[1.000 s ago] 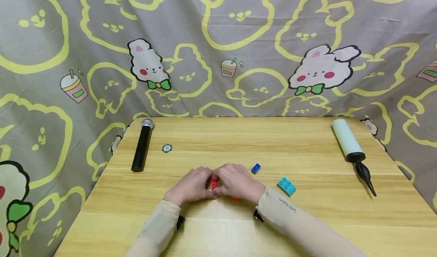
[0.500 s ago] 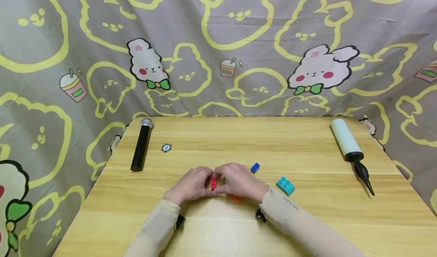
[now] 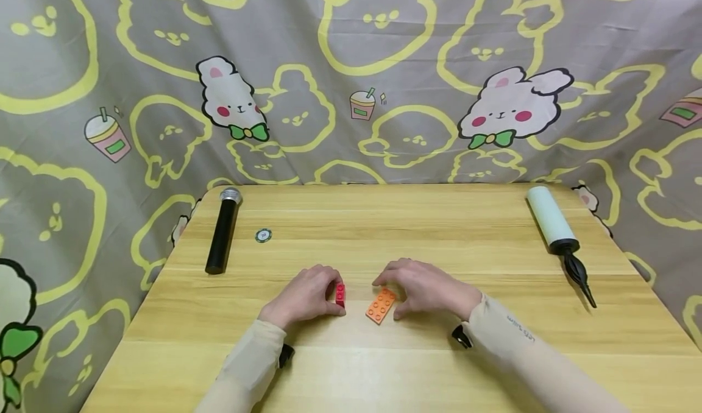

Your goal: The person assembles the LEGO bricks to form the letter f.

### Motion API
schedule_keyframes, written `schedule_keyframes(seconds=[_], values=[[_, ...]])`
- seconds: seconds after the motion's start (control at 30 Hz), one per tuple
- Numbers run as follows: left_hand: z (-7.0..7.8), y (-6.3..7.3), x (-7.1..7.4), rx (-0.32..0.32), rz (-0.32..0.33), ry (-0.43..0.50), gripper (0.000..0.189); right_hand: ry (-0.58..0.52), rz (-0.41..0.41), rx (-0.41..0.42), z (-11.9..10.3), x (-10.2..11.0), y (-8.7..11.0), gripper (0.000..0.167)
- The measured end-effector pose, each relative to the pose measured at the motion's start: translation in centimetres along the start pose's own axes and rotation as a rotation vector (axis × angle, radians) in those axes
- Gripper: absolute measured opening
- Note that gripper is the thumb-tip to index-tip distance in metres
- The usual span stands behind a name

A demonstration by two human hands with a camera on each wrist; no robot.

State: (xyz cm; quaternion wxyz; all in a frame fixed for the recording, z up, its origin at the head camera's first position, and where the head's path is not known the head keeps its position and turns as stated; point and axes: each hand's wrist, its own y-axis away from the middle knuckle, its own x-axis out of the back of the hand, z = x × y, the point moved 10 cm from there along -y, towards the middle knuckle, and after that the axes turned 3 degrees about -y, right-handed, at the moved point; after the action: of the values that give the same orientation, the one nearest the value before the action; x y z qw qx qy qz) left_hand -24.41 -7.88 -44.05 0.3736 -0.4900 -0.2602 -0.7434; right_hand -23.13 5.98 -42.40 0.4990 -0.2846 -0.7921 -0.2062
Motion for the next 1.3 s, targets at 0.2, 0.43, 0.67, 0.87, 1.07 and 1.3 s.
schedule_keyframes(seconds=[0.2,0.43,0.67,0.87,1.07,1.3], values=[[-0.2,0.3,0.0,-0.019,-0.011,0.0,0.041,0.014,0.003,0.032,-0.2,-1.2,0.1,0.058],[-0.3,0.4,0.0,-0.032,-0.011,0.005,0.036,0.008,0.056,0.037,-0.4,-1.4,0.2,0.035],[-0.4,0.5,0.0,-0.015,-0.013,0.003,0.036,0.008,0.119,0.021,-0.6,-0.6,0.2,0.033],[-0.3,0.5,0.1,-0.006,-0.013,-0.007,0.037,-0.056,0.195,0.018,-1.5,1.2,-0.5,0.031],[-0.3,0.3,-0.1,-0.006,-0.015,-0.026,0.039,-0.125,0.209,0.057,-2.9,2.0,-1.9,0.03],[-0.3,0.3,-0.3,-0.011,-0.023,-0.039,0.04,-0.151,0.176,0.054,-3.4,0.8,-3.3,0.031]])
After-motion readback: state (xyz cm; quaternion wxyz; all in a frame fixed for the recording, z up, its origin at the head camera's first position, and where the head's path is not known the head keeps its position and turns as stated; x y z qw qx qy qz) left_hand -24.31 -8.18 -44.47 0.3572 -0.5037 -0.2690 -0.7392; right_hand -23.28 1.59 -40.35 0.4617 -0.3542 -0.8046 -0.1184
